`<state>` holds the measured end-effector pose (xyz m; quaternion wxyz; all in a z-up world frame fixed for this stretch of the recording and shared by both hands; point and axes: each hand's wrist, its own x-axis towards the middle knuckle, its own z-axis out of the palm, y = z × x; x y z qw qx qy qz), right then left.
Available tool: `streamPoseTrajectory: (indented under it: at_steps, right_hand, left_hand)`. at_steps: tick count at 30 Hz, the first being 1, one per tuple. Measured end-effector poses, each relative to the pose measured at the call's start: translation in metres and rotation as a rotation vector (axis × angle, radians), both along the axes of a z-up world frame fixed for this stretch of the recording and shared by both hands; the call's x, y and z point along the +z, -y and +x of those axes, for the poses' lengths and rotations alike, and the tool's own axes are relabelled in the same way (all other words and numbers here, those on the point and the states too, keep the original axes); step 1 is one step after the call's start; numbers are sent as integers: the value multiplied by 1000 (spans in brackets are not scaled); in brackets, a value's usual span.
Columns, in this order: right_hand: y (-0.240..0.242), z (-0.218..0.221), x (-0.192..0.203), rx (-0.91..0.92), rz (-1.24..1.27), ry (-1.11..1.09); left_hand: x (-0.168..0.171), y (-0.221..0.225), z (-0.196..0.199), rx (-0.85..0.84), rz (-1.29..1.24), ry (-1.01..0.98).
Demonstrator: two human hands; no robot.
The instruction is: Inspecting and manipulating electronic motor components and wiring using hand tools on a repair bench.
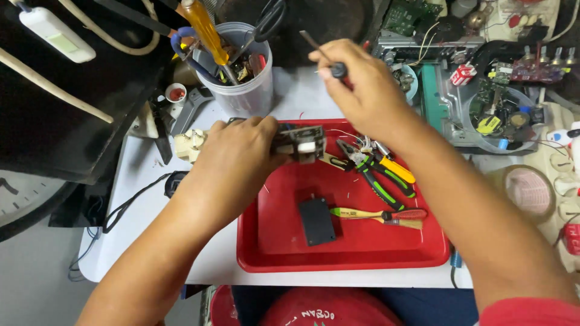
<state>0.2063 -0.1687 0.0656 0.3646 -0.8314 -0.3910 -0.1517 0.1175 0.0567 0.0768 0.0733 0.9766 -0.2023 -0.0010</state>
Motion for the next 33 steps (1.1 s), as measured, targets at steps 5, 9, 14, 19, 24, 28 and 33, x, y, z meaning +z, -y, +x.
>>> streamPoseTrajectory:
  at_steps: [5,9,14,19,24,28,33]
  right_hand:
    - [74,-30,9,-114,-43,7]
    - [115,-51,5,-226,-65,-61]
    - [138,-65,0,-294,-28,-159]
    - [144,-66,-9,-330,-1,-228]
    - [142,-59,-18,-242,13,-183]
    - [136,-61,-17,-264,4,-218]
    - [124,-59,-21,-292,-13,-281]
  left_hand:
    - [-39,45,68,18,-67,44]
    - [-78,72,123,29,-17,117]
    - [-101,95,162,94,29,34]
    - [-110,109,180,100,119,-37]
    - [-100,118,184,126,163,-189]
    - [-103,117,185,117,189,-275]
    - [-123,108,182,75,224,-109]
